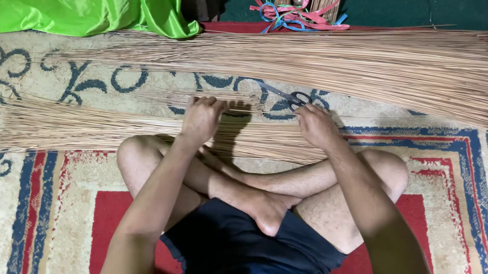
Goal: Bundling and tying long thin sticks together to create a broom.
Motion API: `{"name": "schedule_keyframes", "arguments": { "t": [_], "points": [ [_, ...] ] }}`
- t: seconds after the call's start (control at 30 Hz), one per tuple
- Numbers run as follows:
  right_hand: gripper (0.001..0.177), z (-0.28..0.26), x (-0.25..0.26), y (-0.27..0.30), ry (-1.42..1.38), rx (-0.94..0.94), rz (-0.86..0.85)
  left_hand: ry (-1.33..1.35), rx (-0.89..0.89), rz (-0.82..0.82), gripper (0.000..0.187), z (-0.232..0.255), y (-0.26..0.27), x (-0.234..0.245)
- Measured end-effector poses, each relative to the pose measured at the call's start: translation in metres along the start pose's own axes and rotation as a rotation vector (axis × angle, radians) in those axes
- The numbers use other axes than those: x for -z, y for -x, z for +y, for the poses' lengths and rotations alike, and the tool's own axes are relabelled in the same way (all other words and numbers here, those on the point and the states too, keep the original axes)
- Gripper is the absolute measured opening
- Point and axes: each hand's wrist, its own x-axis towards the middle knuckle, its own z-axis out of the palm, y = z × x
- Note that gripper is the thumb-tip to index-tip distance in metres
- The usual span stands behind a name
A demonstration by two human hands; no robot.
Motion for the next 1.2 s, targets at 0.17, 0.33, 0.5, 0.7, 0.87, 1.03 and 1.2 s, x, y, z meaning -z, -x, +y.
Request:
{"name": "schedule_keyframes", "arguments": {
  "t": [0.17,0.33,0.5,0.7,0.87,1.03,1.2],
  "points": [
    [0.015,-0.029,0.042,0.001,-0.118,-0.039,-0.048,-0.012,0.021,-0.031,0.013,-0.012,0.004,0.006],
    [0.014,-0.06,0.011,-0.02,-0.222,-0.034,-0.031,0.019,-0.076,-0.137,0.017,0.047,-0.018,0.007],
    [0.016,-0.091,0.01,-0.035,-0.258,0.0,-0.08,-0.008,-0.116,-0.147,0.012,0.084,-0.031,-0.008],
    [0.017,-0.03,0.013,0.003,-0.194,-0.083,-0.132,-0.015,-0.022,-0.207,0.016,0.03,0.003,0.031],
    [0.017,0.007,0.031,0.03,-0.173,-0.169,-0.154,0.022,0.081,-0.19,0.018,-0.046,0.041,0.019],
    [0.016,0.003,0.011,0.031,-0.19,-0.213,-0.132,0.059,0.085,-0.238,0.018,-0.026,0.027,0.024],
    [0.017,-0.065,0.009,0.01,-0.357,-0.18,-0.13,0.029,-0.035,-0.428,0.02,0.078,-0.013,0.004]
  ]
}}
